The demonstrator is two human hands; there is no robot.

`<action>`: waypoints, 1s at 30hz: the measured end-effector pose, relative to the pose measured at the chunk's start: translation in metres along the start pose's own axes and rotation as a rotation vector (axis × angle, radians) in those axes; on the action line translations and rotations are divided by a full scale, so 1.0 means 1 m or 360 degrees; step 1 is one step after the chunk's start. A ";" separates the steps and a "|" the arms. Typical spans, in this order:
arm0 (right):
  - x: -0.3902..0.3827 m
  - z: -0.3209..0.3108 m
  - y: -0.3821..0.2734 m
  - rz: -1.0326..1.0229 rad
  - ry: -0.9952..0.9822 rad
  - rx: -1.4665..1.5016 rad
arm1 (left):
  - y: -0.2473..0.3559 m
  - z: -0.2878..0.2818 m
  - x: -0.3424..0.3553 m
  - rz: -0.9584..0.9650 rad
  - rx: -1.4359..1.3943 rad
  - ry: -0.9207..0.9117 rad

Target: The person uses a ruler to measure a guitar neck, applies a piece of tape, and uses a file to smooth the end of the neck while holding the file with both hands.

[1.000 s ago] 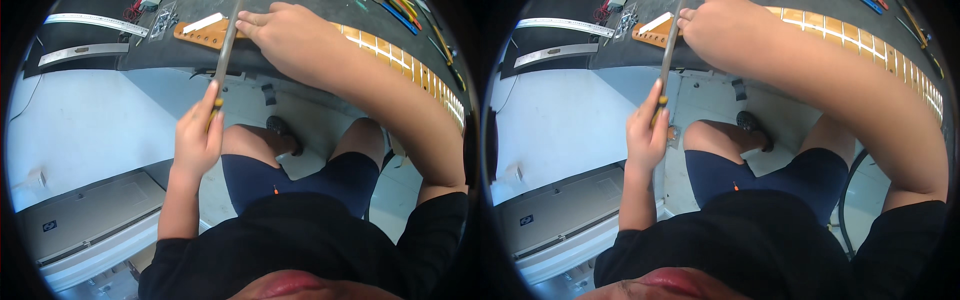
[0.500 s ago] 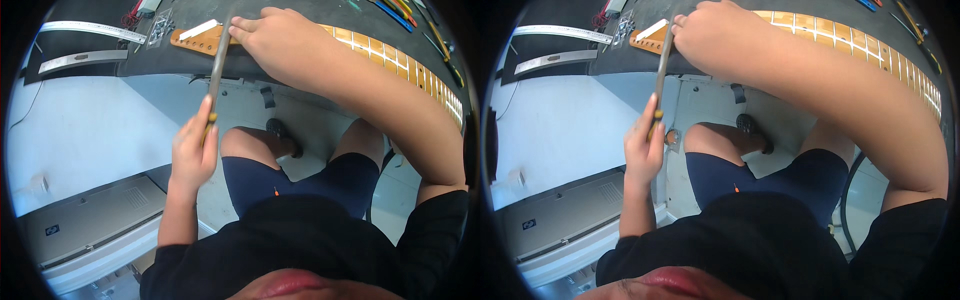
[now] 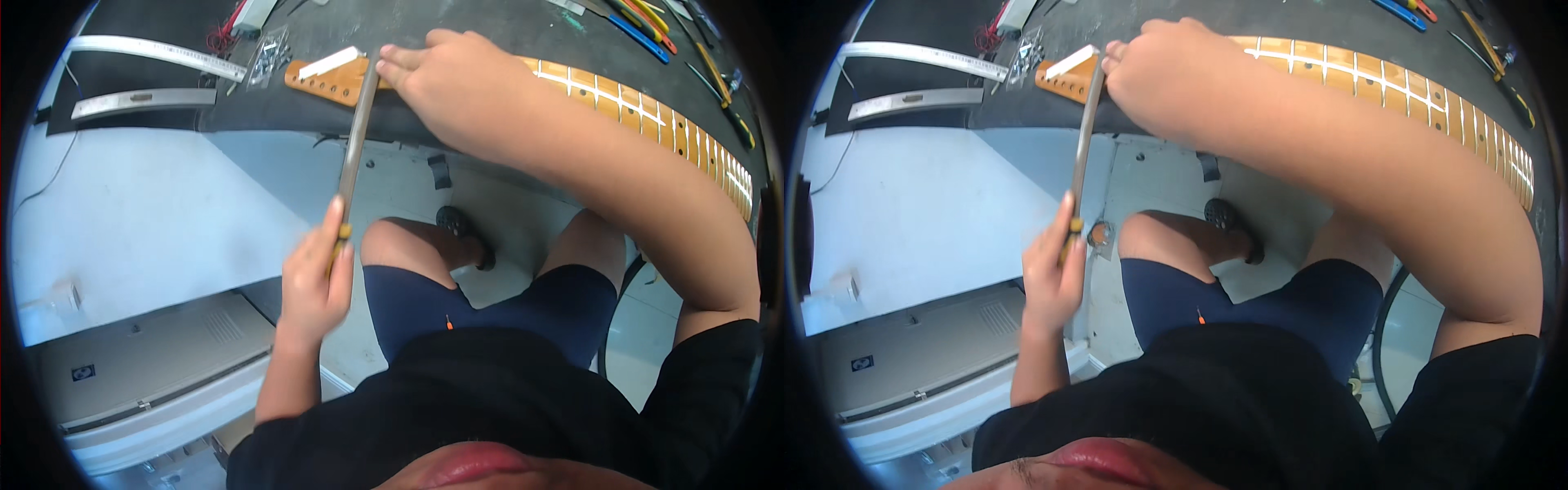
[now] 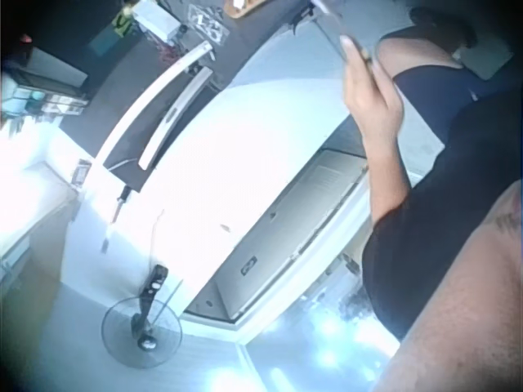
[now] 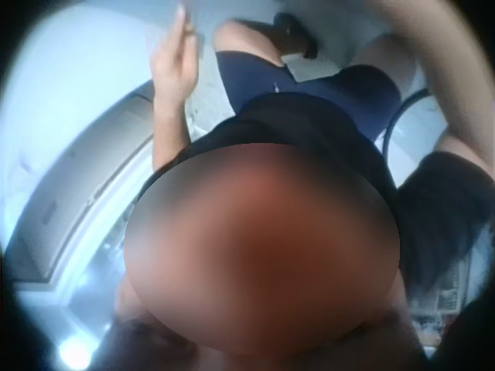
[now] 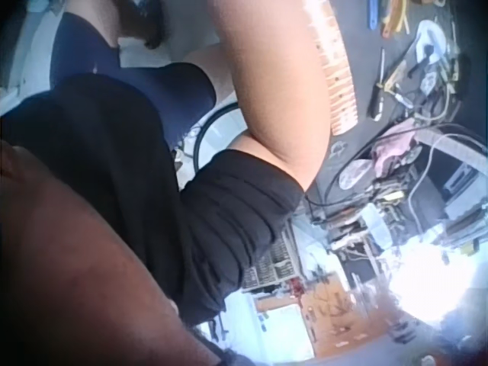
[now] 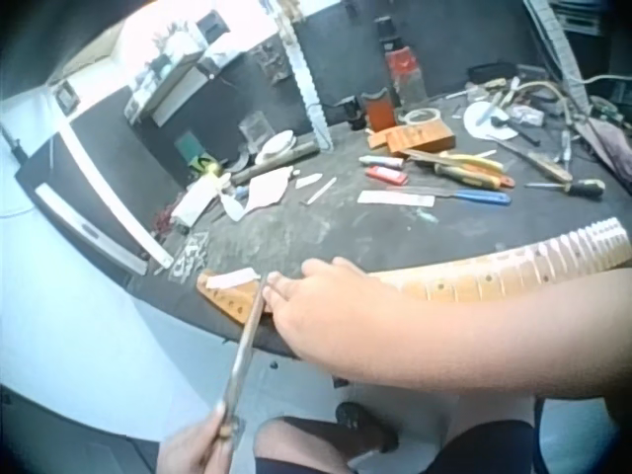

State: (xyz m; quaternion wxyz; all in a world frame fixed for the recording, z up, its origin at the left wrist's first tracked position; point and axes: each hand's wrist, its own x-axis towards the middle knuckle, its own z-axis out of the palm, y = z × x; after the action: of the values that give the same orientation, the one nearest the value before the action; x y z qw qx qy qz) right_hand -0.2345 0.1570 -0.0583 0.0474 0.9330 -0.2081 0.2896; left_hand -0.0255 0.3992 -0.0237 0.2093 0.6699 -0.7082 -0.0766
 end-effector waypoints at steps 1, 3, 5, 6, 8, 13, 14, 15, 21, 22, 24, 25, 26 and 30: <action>0.000 0.001 -0.006 0.0006 -0.0049 0.0026 | 0.009 -0.004 -0.011 0.0036 -0.0025 0.0029; 0.000 0.003 -0.010 0.0006 -0.0101 0.0055 | 0.010 -0.005 -0.007 0.0066 -0.0053 0.0059; 0.001 0.003 -0.003 0.0006 -0.0008 -0.0041 | 0.001 -0.004 0.039 0.0029 -0.0073 -0.0025; 0.002 0.002 -0.004 0.0001 -0.0004 -0.0033 | 0.003 -0.005 0.052 -0.0054 -0.0066 -0.0060; -0.002 0.005 0.001 -0.0015 0.0029 -0.0016 | 0.005 -0.009 0.031 -0.0026 -0.0034 -0.0059; 0.000 0.003 -0.007 -0.0022 -0.0089 -0.0021 | 0.009 -0.015 0.001 0.0052 -0.0050 0.0021; 0.002 0.005 -0.004 -0.0041 -0.0009 -0.0032 | 0.011 -0.017 0.028 -0.0058 -0.0060 -0.0062; 0.004 0.006 -0.001 -0.0047 0.0082 -0.0040 | 0.013 -0.019 0.053 -0.0161 -0.0060 -0.0152; 0.002 -0.001 -0.011 -0.0046 -0.0195 -0.0066 | 0.014 -0.015 0.009 0.0117 -0.0057 0.0042; 0.000 0.002 -0.006 -0.0051 -0.0016 -0.0067 | 0.010 -0.014 0.010 0.0098 -0.0060 0.0040; 0.000 0.002 -0.001 -0.0045 0.0039 -0.0057 | 0.008 -0.013 0.046 -0.0022 -0.0052 -0.0051; 0.000 0.001 -0.001 -0.0026 0.0078 -0.0048 | 0.011 -0.011 0.067 -0.0129 -0.0050 -0.0154; -0.001 0.000 -0.002 -0.0025 0.0076 -0.0041 | 0.017 -0.009 0.073 -0.0252 -0.0107 -0.0159; 0.002 0.003 -0.009 -0.0003 -0.0028 0.0037 | -0.004 -0.011 0.014 0.0081 -0.0062 0.0043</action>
State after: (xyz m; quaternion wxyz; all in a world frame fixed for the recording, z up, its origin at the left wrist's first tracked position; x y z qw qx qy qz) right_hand -0.2279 0.1637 -0.0592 0.0352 0.9362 -0.2042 0.2838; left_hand -0.0180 0.3868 -0.0122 0.2337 0.6484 -0.7206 -0.0759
